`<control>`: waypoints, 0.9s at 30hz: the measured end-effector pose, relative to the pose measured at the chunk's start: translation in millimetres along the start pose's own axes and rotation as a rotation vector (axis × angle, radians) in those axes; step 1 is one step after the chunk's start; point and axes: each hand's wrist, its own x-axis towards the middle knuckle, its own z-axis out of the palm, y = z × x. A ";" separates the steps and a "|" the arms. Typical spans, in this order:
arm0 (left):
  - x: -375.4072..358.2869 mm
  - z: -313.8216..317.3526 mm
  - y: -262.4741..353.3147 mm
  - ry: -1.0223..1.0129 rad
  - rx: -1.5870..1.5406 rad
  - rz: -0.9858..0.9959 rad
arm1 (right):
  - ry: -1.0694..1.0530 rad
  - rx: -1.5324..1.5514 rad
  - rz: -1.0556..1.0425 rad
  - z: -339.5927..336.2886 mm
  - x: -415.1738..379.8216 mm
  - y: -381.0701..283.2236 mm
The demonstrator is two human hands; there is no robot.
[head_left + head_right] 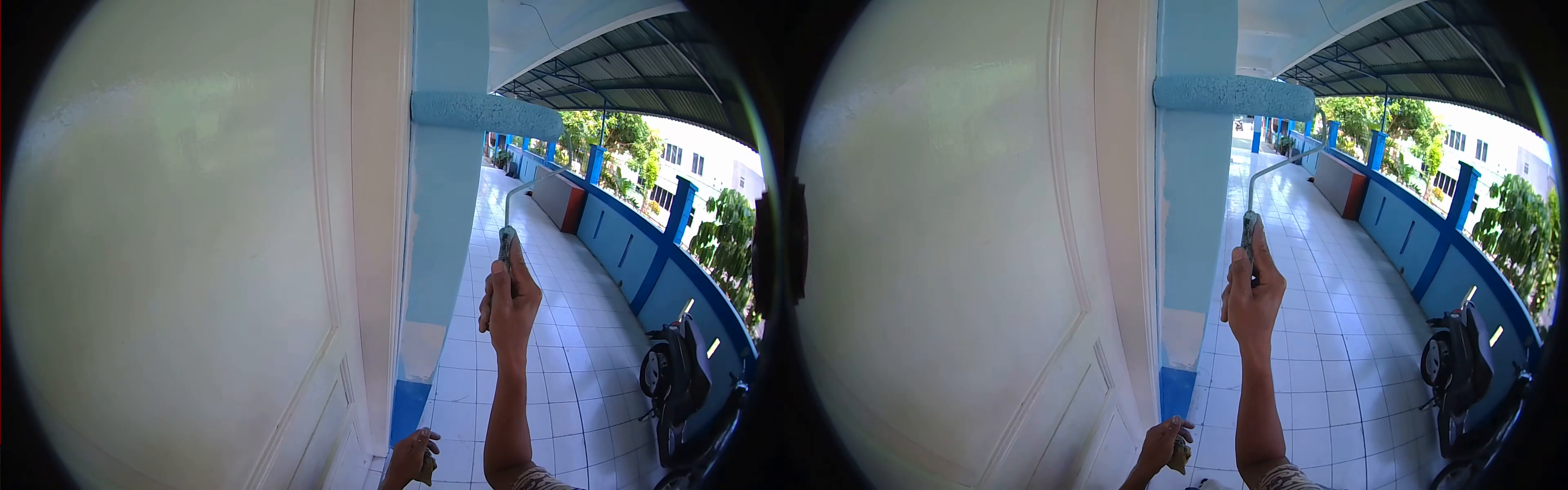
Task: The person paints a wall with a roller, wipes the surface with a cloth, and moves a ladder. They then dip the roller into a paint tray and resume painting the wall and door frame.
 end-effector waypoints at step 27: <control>-10.6 0.1 -0.3 -0.034 0.071 0.012 | -0.031 -0.098 0.058 -14.1 -77.2 64.9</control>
